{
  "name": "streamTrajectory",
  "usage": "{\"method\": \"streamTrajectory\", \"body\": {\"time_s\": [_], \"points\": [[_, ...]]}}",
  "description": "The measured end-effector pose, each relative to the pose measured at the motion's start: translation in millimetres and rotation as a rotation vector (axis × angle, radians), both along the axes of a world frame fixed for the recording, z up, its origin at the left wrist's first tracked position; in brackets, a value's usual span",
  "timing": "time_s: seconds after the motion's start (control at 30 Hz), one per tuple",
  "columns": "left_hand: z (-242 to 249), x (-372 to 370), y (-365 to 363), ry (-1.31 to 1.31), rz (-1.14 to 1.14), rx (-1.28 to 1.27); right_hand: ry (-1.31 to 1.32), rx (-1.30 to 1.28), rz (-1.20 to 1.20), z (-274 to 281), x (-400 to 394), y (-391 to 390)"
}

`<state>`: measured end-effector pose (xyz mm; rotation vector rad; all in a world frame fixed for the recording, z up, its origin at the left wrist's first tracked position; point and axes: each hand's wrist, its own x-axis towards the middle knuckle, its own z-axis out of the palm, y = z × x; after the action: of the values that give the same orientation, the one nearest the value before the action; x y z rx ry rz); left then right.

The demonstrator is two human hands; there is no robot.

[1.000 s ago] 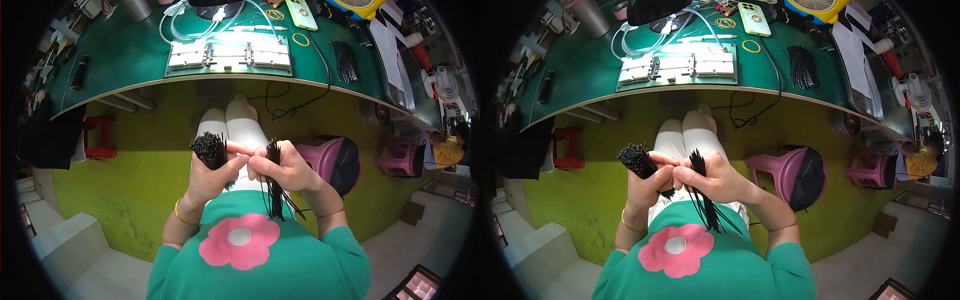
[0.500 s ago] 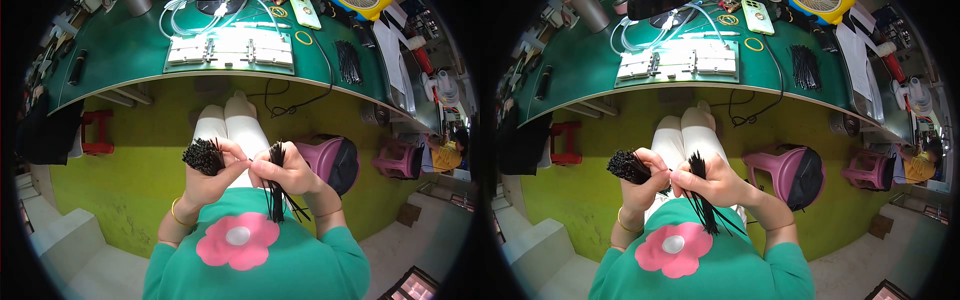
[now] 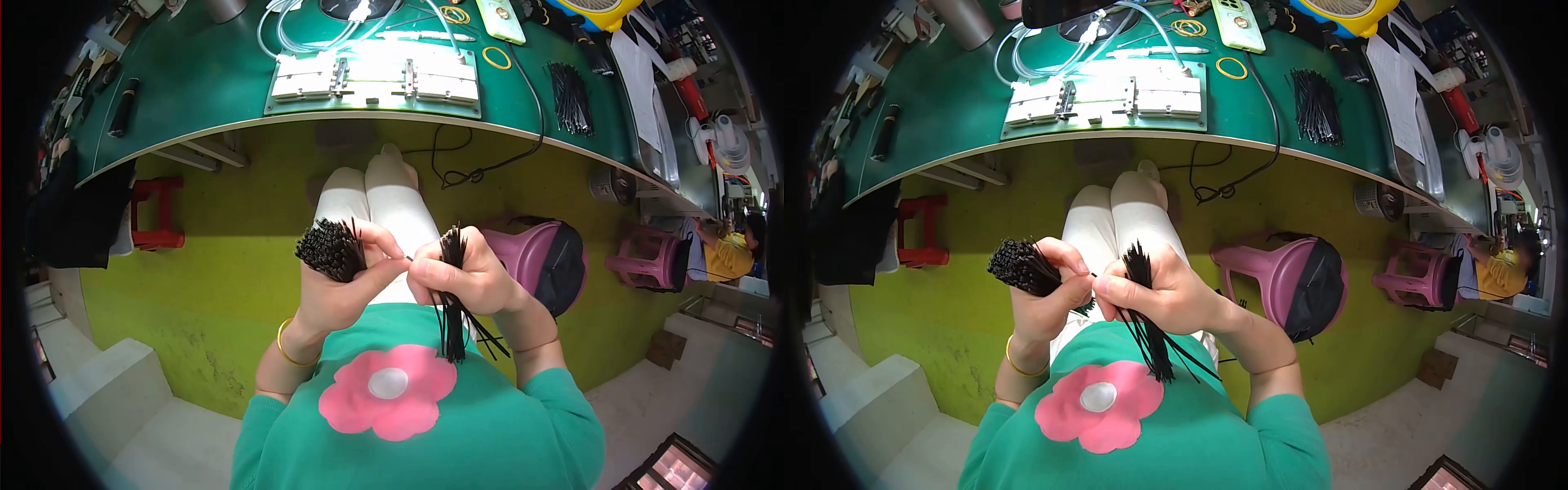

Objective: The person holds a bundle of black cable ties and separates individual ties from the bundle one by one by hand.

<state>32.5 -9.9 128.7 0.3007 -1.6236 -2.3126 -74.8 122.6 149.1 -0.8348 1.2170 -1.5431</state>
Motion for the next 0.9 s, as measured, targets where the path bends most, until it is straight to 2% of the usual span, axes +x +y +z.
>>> {"method": "streamTrajectory", "body": {"time_s": [0.43, 0.57, 0.63, 0.7, 0.83, 0.87, 0.9], "points": [[-5.4, -1.4, -0.1, 0.029, -0.011, -0.029, -0.018, 0.029, -0.009, -0.1, -1.2, -1.0], [-11.0, -6.3, 0.7, 0.092, -0.034, 0.043, 0.027, 0.055, -0.037, -1.0, -15.8, 0.1], [-10.9, -5.8, 1.6, 0.005, 0.026, 0.119, 0.162, 0.161, -0.211, -3.9, -45.7, 4.2], [-12.5, -4.2, 1.6, -0.017, 0.04, 0.149, 0.219, 0.263, -0.482, -6.4, -94.8, 8.8], [-22.5, 1.8, 2.7, -0.079, 0.052, 0.232, 0.818, 0.751, -0.574, -7.6, -238.7, 28.5], [-23.9, 2.4, 4.1, -0.111, 0.054, 0.257, 0.833, 0.743, -0.59, -11.1, -259.8, 30.1], [-25.0, 2.7, 5.8, -0.143, 0.057, 0.283, 1.078, 0.955, -0.642, -11.0, -275.1, 30.1]]}}
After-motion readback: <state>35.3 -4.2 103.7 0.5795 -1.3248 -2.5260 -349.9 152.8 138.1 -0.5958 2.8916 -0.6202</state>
